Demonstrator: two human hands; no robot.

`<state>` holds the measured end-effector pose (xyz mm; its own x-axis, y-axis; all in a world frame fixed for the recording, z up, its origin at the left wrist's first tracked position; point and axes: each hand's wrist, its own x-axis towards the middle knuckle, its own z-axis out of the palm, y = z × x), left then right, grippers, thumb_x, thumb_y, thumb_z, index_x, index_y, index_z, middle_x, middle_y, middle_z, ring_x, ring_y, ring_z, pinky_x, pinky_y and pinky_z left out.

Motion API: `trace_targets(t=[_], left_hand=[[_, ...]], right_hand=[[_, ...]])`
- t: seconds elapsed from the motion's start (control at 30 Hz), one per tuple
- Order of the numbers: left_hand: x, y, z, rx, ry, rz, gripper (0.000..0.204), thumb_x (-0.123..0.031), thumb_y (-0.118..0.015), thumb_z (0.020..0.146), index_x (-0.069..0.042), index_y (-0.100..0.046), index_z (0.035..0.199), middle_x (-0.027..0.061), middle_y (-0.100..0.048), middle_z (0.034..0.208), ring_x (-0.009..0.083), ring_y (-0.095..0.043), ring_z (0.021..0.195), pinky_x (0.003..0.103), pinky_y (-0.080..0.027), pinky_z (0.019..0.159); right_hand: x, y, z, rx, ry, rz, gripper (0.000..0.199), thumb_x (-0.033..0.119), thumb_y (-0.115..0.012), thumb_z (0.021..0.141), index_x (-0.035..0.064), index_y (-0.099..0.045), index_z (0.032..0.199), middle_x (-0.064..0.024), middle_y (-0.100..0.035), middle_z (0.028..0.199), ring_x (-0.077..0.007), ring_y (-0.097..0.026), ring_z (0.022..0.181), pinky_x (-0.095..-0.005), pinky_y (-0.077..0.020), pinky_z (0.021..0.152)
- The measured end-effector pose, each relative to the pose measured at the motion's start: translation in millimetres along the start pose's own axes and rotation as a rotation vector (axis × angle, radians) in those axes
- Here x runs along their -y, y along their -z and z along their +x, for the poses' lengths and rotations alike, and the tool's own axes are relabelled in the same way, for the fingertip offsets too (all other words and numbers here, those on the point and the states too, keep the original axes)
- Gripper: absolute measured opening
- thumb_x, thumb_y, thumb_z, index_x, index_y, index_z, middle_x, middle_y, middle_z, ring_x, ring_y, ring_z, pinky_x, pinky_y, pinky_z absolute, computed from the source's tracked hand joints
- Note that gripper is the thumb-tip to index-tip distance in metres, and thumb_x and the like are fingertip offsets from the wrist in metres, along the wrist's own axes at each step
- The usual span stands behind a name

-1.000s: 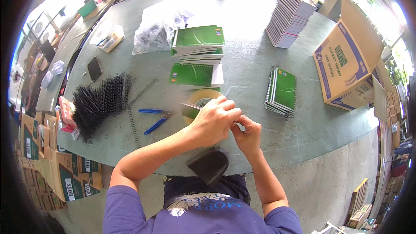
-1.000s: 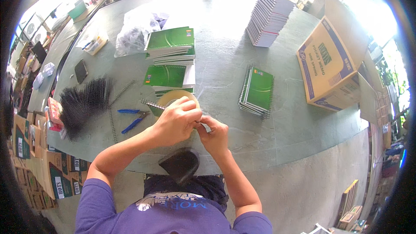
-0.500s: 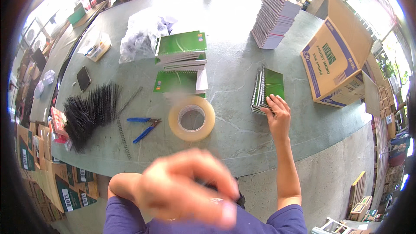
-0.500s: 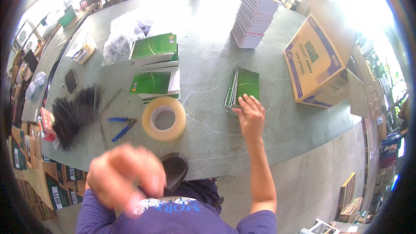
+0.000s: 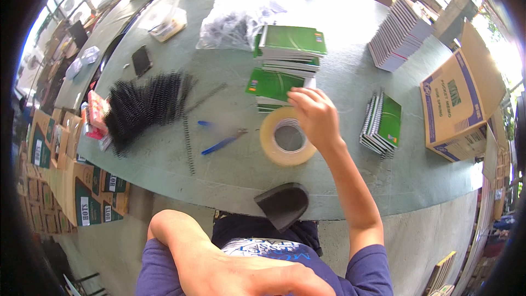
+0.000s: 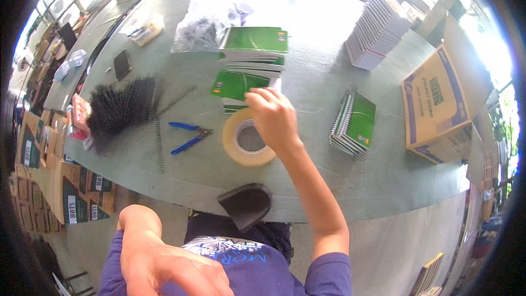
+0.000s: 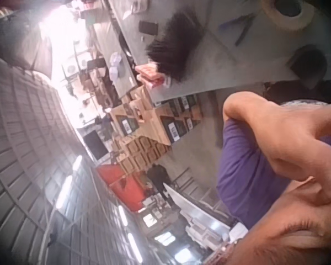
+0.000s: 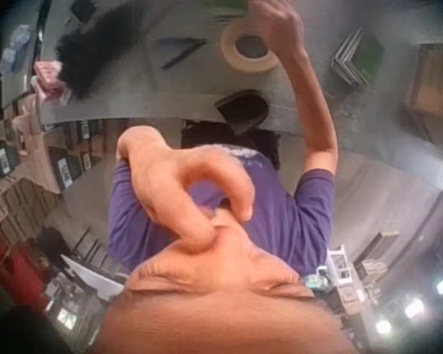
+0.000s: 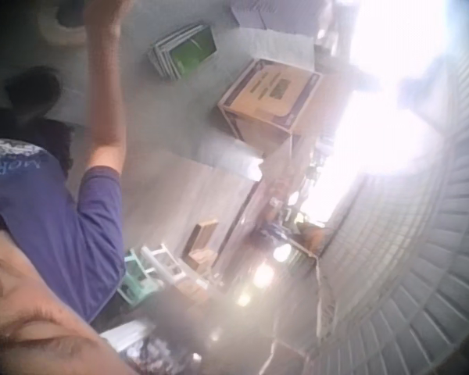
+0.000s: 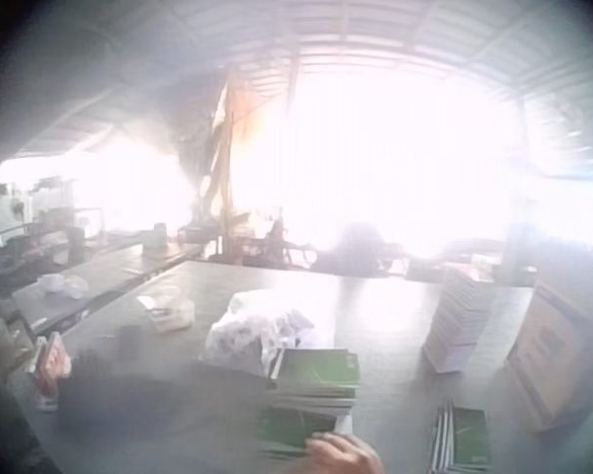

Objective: The person assembles spiral-bound notebooks by inserting black plastic coils into the punched holes of green notebook covers. They use pliers to secure the coils and place the finished notebooks into a stack on the table.

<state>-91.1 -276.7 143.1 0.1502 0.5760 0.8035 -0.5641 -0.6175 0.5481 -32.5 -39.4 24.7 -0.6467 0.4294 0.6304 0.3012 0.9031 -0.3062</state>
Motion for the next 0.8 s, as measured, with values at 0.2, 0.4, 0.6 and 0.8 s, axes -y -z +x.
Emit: trace_targets(t=[0.2, 0.4, 0.6, 0.8], left_hand=[[-32, -19, -14, -0.24, 0.018, 0.172, 0.026, 0.014, -0.062, 0.074, -0.006, -0.062, 0.089, 0.0245, -0.048, 0.109, 0.0331, -0.056, 0.092, 0.038, -0.051, 0.078], [-33, 38, -21, 0.208, 0.276, 0.329, 0.014, -0.006, -0.066, 0.083, -0.003, -0.06, 0.095, 0.016, -0.057, 0.11, 0.0284, -0.057, 0.095, 0.038, -0.049, 0.081], [87, 145, -68, -1.159, 0.466, 0.214, 0.043, -0.004, -0.074, 0.078, -0.001, -0.056, 0.116, 0.0081, -0.058, 0.118, 0.0151, -0.056, 0.103, 0.03, -0.046, 0.089], [95, 164, -63, -0.759, 0.71, 0.379, 0.024, -0.004, -0.078, 0.073, 0.0, -0.068, 0.095, 0.0017, -0.069, 0.09, 0.0102, -0.061, 0.086, 0.027, -0.05, 0.08]], right_hand=[[32, -74, 43, 0.454, -0.084, -0.266, 0.037, 0.011, -0.067, 0.077, 0.01, -0.062, 0.114, -0.006, -0.059, 0.112, -0.0271, -0.055, 0.105, -0.0373, -0.0495, 0.083], [10, -49, 39, 0.399, -0.136, 0.047, 0.024, -0.001, -0.062, 0.073, 0.0059, -0.065, 0.097, -0.0119, -0.063, 0.09, -0.0286, -0.063, 0.091, -0.0404, -0.0505, 0.077], [26, 11, -8, -0.333, -0.505, 1.554, 0.03, -0.006, -0.067, 0.079, -0.0007, -0.055, 0.106, -0.0077, -0.064, 0.099, -0.0133, -0.062, 0.091, -0.0263, -0.0504, 0.076], [-1, 39, -68, -0.134, -0.776, 0.983, 0.037, -0.011, -0.069, 0.075, 0.0008, -0.056, 0.107, -0.0085, -0.064, 0.097, -0.0139, -0.062, 0.09, -0.0259, -0.0503, 0.081]])
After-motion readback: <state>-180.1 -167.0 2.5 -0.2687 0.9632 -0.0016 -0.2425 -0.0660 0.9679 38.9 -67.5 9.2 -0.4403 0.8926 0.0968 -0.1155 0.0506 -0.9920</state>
